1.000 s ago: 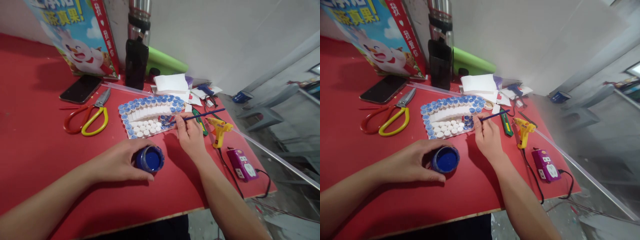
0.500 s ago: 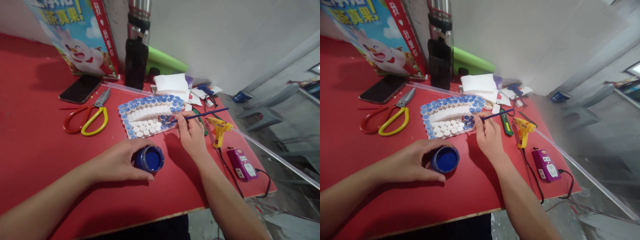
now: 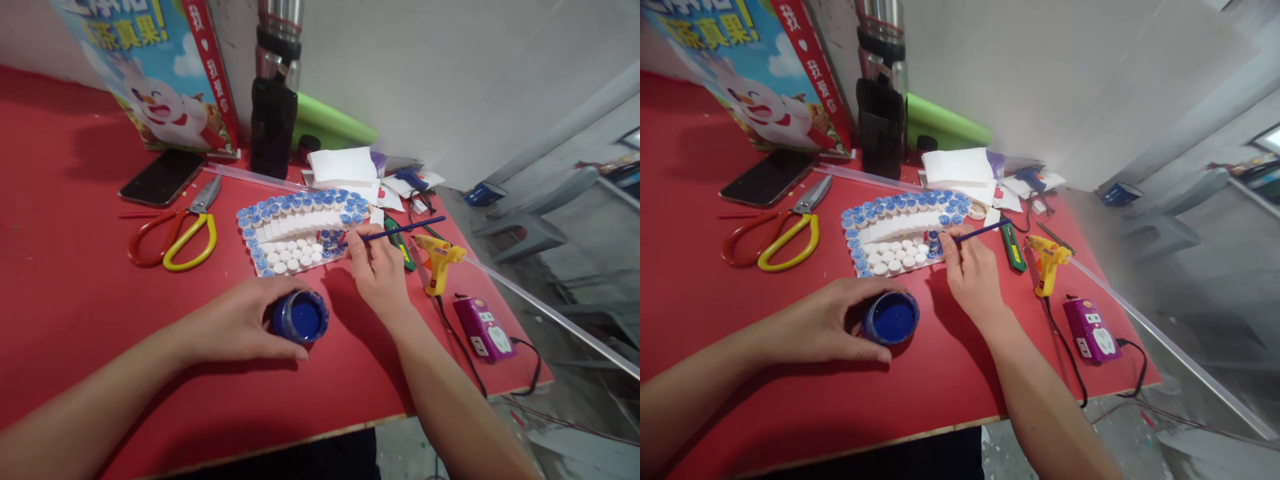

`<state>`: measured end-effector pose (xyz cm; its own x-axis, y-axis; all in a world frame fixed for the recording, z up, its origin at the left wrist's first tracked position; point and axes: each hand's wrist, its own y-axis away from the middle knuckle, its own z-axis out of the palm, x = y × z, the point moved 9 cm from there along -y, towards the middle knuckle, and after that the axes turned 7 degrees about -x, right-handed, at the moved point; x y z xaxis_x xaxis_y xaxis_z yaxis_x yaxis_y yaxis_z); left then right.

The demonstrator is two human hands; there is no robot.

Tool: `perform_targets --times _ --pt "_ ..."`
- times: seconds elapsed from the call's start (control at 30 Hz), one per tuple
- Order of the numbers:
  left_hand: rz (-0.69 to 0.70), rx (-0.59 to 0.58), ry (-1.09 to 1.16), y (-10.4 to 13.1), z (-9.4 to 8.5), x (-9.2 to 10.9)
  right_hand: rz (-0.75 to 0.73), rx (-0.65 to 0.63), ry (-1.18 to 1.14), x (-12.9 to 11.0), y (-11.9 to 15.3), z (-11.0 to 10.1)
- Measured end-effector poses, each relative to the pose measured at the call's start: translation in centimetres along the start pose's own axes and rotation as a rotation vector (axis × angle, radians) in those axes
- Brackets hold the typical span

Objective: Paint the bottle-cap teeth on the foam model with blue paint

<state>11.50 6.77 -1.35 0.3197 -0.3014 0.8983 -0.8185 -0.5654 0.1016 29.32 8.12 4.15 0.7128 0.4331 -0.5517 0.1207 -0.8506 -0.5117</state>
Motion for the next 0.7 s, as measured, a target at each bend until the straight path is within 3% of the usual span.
perform_targets --times 0.7 --pt "-0.022 0.000 -0.007 -0.05 -0.06 -0.11 0.031 0.021 -0.041 0.08 -0.06 -0.24"
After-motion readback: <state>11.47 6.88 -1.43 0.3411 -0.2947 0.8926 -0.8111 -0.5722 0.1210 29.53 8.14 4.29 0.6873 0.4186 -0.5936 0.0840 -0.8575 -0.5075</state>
